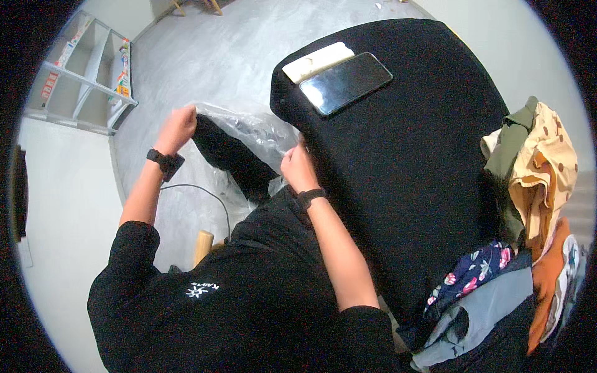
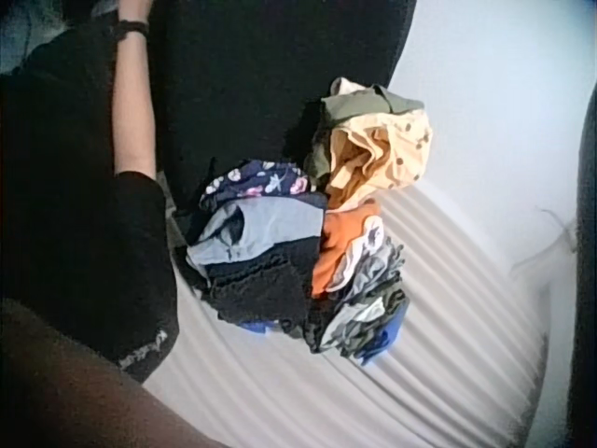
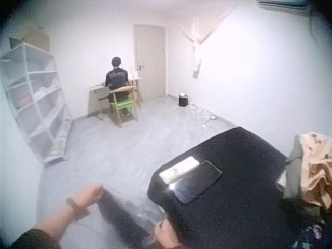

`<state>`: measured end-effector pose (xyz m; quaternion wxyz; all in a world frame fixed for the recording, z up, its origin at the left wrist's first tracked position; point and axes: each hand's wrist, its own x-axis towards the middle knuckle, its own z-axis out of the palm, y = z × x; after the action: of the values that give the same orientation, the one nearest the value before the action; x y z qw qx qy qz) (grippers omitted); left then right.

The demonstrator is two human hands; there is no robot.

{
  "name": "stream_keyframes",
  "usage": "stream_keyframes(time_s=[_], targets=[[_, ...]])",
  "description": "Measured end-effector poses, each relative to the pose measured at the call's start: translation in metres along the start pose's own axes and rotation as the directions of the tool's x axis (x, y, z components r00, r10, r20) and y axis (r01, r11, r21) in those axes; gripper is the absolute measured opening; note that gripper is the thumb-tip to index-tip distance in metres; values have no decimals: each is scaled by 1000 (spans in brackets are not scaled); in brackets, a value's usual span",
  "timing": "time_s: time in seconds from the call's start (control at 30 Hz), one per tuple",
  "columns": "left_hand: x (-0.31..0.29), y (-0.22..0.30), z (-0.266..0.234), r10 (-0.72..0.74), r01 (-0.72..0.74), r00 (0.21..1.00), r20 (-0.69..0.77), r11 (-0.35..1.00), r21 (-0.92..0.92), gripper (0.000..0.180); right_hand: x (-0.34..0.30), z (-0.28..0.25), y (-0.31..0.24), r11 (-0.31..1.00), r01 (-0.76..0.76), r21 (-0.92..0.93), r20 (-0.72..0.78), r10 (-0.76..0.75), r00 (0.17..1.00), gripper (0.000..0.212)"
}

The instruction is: The recorder is taking clothes out of a plastic bag and folding them on a table.

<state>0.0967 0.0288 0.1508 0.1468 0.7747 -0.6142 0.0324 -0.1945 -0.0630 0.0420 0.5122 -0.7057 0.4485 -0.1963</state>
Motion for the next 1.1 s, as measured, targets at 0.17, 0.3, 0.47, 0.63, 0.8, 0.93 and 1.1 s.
stream_keyframes(time_s=[0.17, 0.3, 0.47, 0.63, 0.8, 0.93, 1.1], targets=[[25, 12, -43, -372, 360, 927, 48, 847, -392, 15, 14, 11, 14, 999, -40, -27, 94, 42, 995, 39], [37, 17, -52, -495, 215, 869, 2, 373, -903, 18, 16, -1, 9, 993, -53, -101, 416, 91, 905, 38], [15, 15, -13, -290, 285, 954, 72, 813, -508, 21, 11, -12, -5, 998, -59, -13, 243, 61, 968, 35], [-20, 13, 34, -142, 182, 976, 163, 947, -265, 20, 10, -16, -14, 961, -60, 269, 168, 14, 986, 33], [-52, 4, 86, -192, 270, 894, 405, 952, -145, 25, -4, -36, -39, 927, 13, 376, -31, -1, 1000, 30], [-54, 0, 145, 7, 319, 804, 595, 839, -441, 19, -29, -44, -60, 809, 22, 587, -47, 7, 999, 17], [-101, 42, 228, 255, 75, 614, 747, 923, -377, 33, -46, -49, -65, 883, 34, 468, -146, 39, 989, 16]])
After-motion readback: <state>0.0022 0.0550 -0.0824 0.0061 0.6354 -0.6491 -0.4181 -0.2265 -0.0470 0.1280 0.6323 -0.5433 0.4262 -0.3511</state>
